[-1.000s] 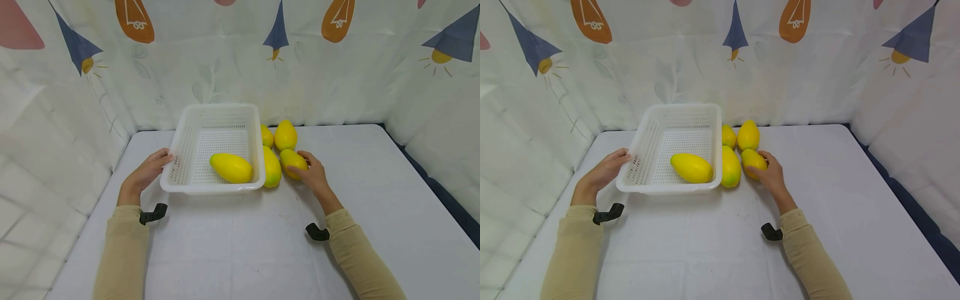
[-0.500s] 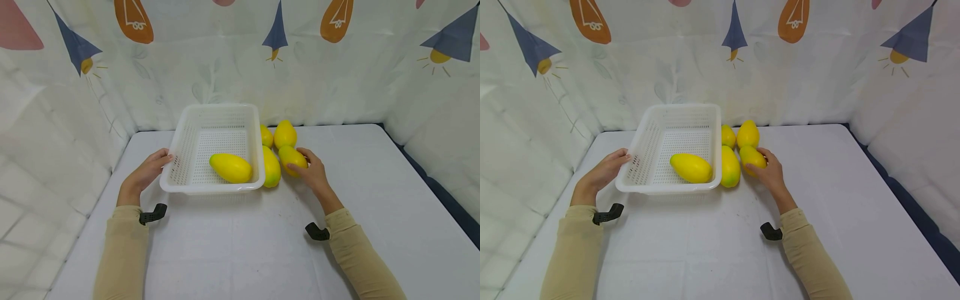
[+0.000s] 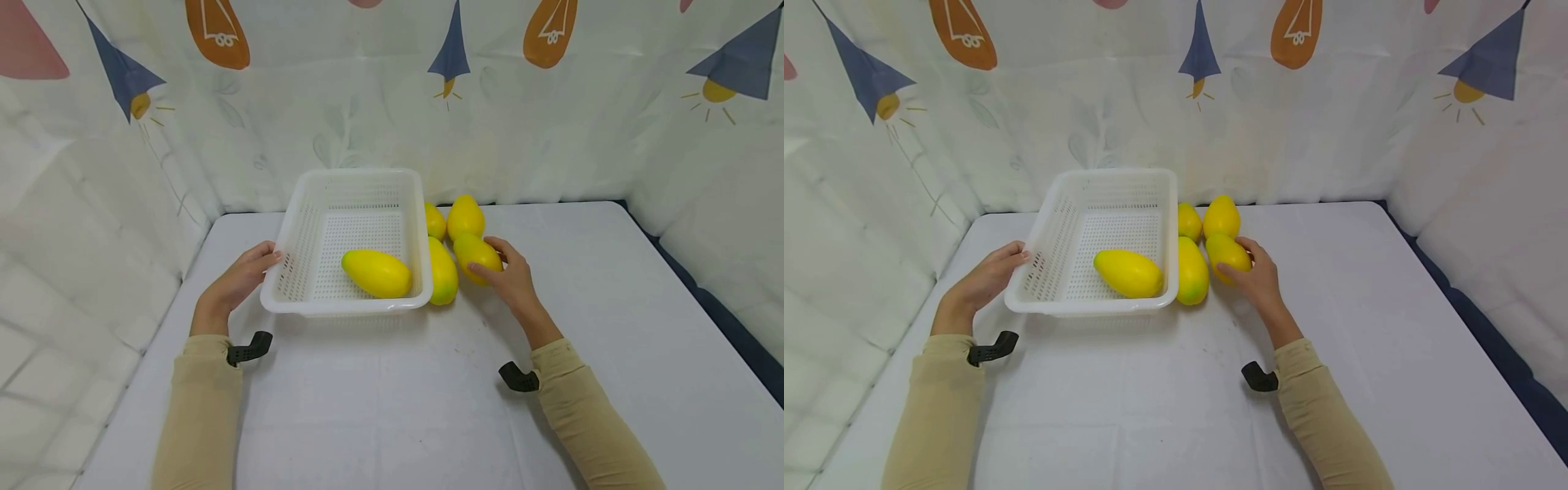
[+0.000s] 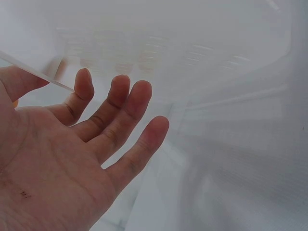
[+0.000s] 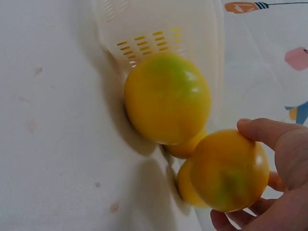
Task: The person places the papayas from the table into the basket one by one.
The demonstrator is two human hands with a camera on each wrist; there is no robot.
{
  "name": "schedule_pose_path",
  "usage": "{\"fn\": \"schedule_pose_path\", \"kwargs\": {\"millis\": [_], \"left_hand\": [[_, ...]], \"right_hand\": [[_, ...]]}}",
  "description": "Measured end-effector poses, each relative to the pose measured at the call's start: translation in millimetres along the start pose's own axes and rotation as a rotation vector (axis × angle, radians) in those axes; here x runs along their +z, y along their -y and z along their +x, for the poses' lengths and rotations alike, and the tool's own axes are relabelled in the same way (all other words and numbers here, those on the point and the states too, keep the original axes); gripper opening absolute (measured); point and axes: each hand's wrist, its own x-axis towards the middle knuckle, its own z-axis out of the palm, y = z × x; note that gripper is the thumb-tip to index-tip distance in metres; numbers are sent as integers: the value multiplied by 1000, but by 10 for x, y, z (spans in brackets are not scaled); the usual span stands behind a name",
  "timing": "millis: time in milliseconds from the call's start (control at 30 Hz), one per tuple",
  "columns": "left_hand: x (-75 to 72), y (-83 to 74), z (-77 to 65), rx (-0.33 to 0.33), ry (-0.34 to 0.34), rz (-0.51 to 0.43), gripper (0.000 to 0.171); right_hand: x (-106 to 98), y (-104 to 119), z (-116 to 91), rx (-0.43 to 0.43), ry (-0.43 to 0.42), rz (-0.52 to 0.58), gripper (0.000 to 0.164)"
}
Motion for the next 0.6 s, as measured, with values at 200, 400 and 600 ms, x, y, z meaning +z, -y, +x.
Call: {"fn": "schedule_pose_path", "kwargs": {"millis": [200, 400, 600], "left_hand": [[-8, 8, 2, 10, 4, 3, 32], [-11, 8, 8, 10, 4, 3, 32], [-5, 12, 7, 2, 0, -2, 34]], "right_hand": [[-9, 18, 15, -28, -8, -1, 71], [-14, 57, 8, -50, -6, 15, 70], [-11, 85, 3, -44, -2, 16, 70]]}}
